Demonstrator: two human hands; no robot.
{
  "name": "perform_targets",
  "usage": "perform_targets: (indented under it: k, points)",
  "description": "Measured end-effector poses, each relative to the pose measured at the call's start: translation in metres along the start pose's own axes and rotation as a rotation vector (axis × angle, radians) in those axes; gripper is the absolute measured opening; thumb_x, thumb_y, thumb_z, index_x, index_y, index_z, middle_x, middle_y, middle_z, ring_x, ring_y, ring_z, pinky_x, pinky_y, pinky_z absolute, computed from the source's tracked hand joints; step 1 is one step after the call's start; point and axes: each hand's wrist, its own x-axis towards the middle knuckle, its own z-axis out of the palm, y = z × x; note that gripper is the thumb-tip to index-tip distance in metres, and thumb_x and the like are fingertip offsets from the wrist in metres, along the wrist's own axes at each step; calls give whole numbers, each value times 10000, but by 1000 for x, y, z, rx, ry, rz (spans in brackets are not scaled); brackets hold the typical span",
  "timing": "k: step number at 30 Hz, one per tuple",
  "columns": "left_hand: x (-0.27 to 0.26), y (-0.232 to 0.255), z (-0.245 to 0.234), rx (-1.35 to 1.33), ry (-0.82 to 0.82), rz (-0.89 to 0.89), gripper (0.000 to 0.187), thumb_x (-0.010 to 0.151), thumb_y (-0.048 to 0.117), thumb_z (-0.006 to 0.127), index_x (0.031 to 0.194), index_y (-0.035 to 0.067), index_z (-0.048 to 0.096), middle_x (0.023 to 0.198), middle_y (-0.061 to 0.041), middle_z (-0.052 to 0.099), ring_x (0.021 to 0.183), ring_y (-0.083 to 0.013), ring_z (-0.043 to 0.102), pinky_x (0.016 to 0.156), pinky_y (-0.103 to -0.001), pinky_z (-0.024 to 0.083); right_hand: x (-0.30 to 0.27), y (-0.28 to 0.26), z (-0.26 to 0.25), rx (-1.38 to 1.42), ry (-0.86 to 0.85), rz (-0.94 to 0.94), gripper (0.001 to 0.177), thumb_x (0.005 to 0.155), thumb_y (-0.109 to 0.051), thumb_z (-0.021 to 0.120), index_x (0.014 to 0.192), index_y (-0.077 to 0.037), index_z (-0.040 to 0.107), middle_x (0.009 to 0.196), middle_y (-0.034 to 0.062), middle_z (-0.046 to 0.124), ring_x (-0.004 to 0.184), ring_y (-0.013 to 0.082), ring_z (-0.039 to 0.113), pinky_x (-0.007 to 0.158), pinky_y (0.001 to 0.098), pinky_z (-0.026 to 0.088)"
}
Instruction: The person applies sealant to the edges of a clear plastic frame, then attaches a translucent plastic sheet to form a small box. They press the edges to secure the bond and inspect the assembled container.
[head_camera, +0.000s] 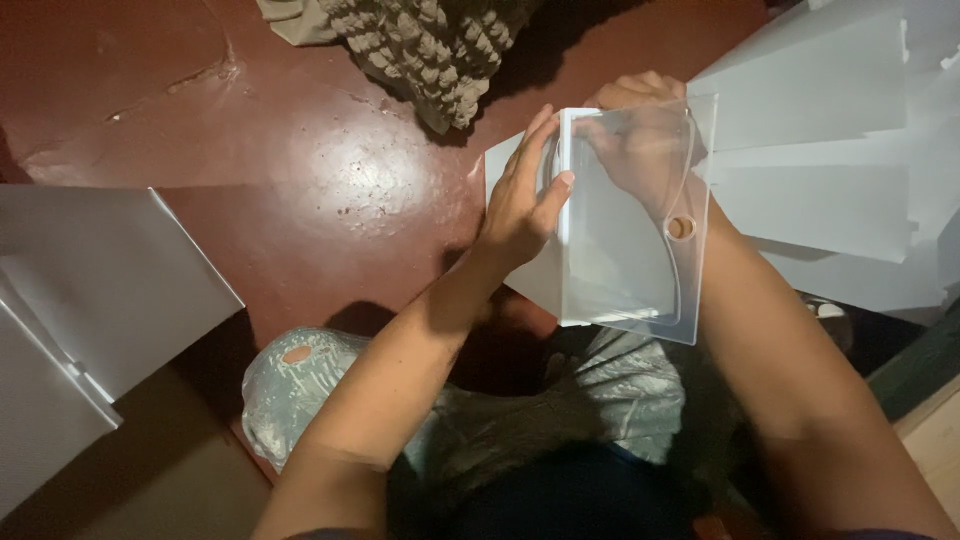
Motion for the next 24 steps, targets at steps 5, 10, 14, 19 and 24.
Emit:
perform_targets:
  k: [5, 10, 14, 19, 24]
  points:
    - [-1, 2, -1, -2, 25, 15, 741, 969, 250, 497, 1606, -46, 259, 1710, -257, 232, 1604, -395, 243, 1324, -461, 218, 1, 0, 0, 13, -3, -16, 212, 961, -271, 830, 926, -83, 737, 932, 62, 697, 926, 272, 615, 921, 425, 425]
    - [0, 3, -3, -4, 9, 15, 765, 963, 249, 516, 1610, -50, 236, 1702, -259, 244, 1603, -394, 232, 1318, -463, 198, 1, -2, 0, -5, -5, -32, 220, 948, -274, 820, 913, -79, 726, 913, 71, 689, 892, 280, 621, 897, 428, 435]
    - [-1, -9, 4, 6, 67, 44, 738, 964, 263, 545, 1572, -56, 274, 1647, -269, 293, 1546, -399, 301, 1276, -471, 265, 2, 3, 2, -13, -21, -44, 221, 977, -273, 815, 916, -81, 727, 881, 83, 674, 829, 282, 620, 869, 433, 446]
    - [-8, -6, 12, 84, 229, 76, 495, 954, 235, 623, 1353, -25, 489, 1405, -218, 505, 1307, -336, 534, 1134, -450, 456, 4, 0, -2, 42, -40, -25, 218, 969, -256, 810, 907, -68, 719, 905, 85, 685, 870, 296, 627, 886, 428, 456]
    - [-11, -6, 15, 135, 292, 90, 390, 958, 219, 669, 1268, -2, 584, 1215, -164, 604, 1068, -269, 637, 960, -396, 552, 3, 1, 0, 43, -37, -5, 227, 948, -263, 817, 906, -62, 720, 916, 88, 691, 901, 298, 635, 913, 435, 453]
